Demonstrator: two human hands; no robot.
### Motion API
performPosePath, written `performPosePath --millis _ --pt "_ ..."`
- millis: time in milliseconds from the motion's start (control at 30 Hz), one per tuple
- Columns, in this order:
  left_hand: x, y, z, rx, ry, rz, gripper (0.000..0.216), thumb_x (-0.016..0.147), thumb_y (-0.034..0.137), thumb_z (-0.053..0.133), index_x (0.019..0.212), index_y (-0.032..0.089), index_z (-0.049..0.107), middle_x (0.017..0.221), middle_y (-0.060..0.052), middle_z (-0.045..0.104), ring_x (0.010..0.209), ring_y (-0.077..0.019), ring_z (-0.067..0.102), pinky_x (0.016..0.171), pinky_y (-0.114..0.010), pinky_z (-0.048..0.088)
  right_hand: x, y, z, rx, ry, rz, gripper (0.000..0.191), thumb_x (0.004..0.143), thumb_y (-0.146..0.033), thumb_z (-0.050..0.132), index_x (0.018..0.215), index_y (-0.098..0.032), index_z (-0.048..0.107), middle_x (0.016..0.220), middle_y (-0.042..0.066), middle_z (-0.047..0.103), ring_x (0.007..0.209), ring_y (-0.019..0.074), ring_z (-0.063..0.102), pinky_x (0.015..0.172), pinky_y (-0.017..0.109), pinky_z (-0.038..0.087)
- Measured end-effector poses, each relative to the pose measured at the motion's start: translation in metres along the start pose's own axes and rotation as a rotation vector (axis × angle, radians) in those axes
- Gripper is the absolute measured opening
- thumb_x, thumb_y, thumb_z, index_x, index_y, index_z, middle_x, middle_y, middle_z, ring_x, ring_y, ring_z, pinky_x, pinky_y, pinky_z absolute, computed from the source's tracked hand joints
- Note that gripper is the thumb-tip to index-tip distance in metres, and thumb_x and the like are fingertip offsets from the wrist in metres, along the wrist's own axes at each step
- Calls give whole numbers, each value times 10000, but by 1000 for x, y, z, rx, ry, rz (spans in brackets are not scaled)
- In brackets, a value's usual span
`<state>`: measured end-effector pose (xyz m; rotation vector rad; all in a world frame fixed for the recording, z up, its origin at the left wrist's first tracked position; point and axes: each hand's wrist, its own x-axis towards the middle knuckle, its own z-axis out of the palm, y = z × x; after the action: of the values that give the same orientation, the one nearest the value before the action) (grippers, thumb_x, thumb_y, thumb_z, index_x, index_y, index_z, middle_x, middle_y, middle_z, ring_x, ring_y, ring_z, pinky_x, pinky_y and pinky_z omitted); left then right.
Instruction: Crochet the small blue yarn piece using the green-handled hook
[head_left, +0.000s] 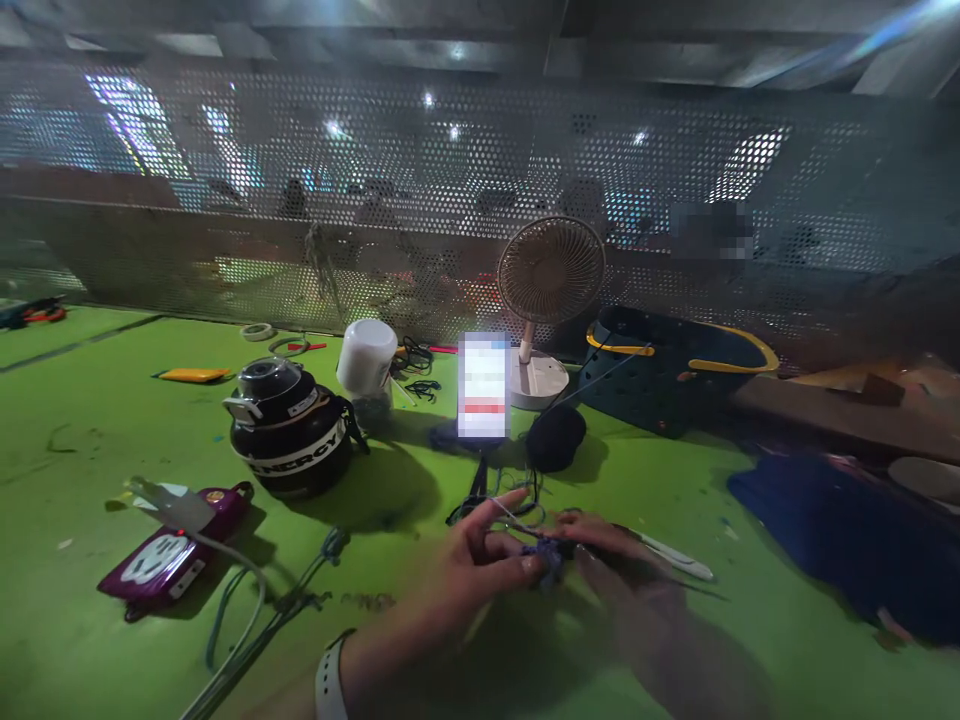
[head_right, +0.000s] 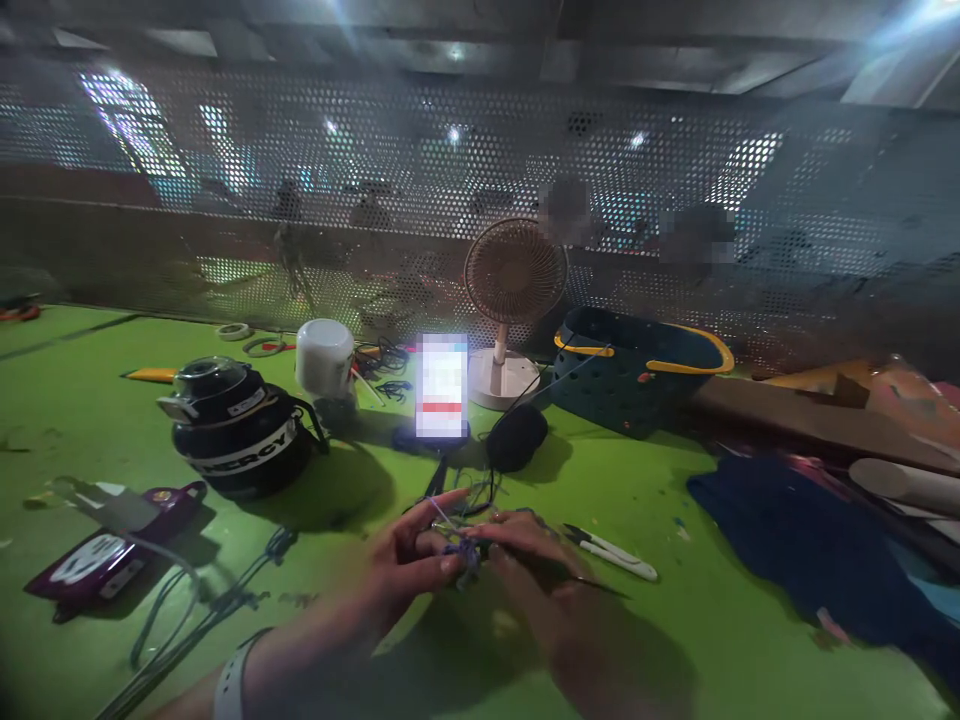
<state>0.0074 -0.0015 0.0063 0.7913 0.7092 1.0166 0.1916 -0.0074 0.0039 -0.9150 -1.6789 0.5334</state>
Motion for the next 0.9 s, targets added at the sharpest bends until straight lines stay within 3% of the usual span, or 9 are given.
performPosePath --millis 133,200,267,333,433,567,700,900 --pt "-5 5 3 416 112 235 744 734 230 776 1410 201 467 697 10 668 683 -152 582 730 -293 439 2 -4 -1 -188 -62 -117 265 884 -210 612 1102 -325 710 1008 27 766 928 243 714 884 475 575" --pt "-8 5 5 494 136 330 734 775 215 735 1440 209 424 741 -3 682 726 -160 587 782 -311 437 2 -9 -3 -262 -117 -203 354 864 -162 614 1172 -326 676 1075 34 757 944 246 707 945 512 528" --pt "-8 4 5 366 82 274 765 771 231 750 1452 218 401 740 8 666 729 -146 588 790 -304 442 2 -10 -6 -329 -154 -315 433 873 -139 577 1265 -321 615 1183 50 721 1017 252 687 967 520 503" --pt "-5 4 4 160 5 131 788 724 253 804 1422 212 440 705 27 640 701 -123 587 755 -275 450 2 -5 -8 -337 -196 -386 460 905 -172 537 1333 -341 549 1263 42 679 1067 248 670 996 522 477" --pt "-1 7 -1 -28 -98 -25 709 640 246 871 1284 179 583 664 36 631 645 -96 583 706 -241 450 3 5 -7 -148 -198 -362 354 934 -291 538 1247 -446 596 1183 -30 723 985 222 706 983 473 493" --pt "0 17 -6 -20 -149 -74 622 648 218 869 1220 165 630 680 31 629 674 -95 586 742 -247 439 0 9 3 259 1 -70 174 913 -340 601 1025 -390 724 998 -13 781 948 234 710 886 432 534" --pt "-2 24 -9 117 -161 -20 577 712 239 824 1248 200 614 756 18 597 759 -129 575 811 -304 422 -4 7 6 554 19 327 121 864 -313 680 963 -350 740 955 -3 785 927 216 716 819 363 569" --pt "-7 35 -9 169 -225 42 465 795 218 739 1240 234 606 812 21 559 798 -129 541 787 -289 409 0 9 0 810 -87 482 104 827 -318 713 920 -316 760 925 34 792 847 221 724 773 368 574"
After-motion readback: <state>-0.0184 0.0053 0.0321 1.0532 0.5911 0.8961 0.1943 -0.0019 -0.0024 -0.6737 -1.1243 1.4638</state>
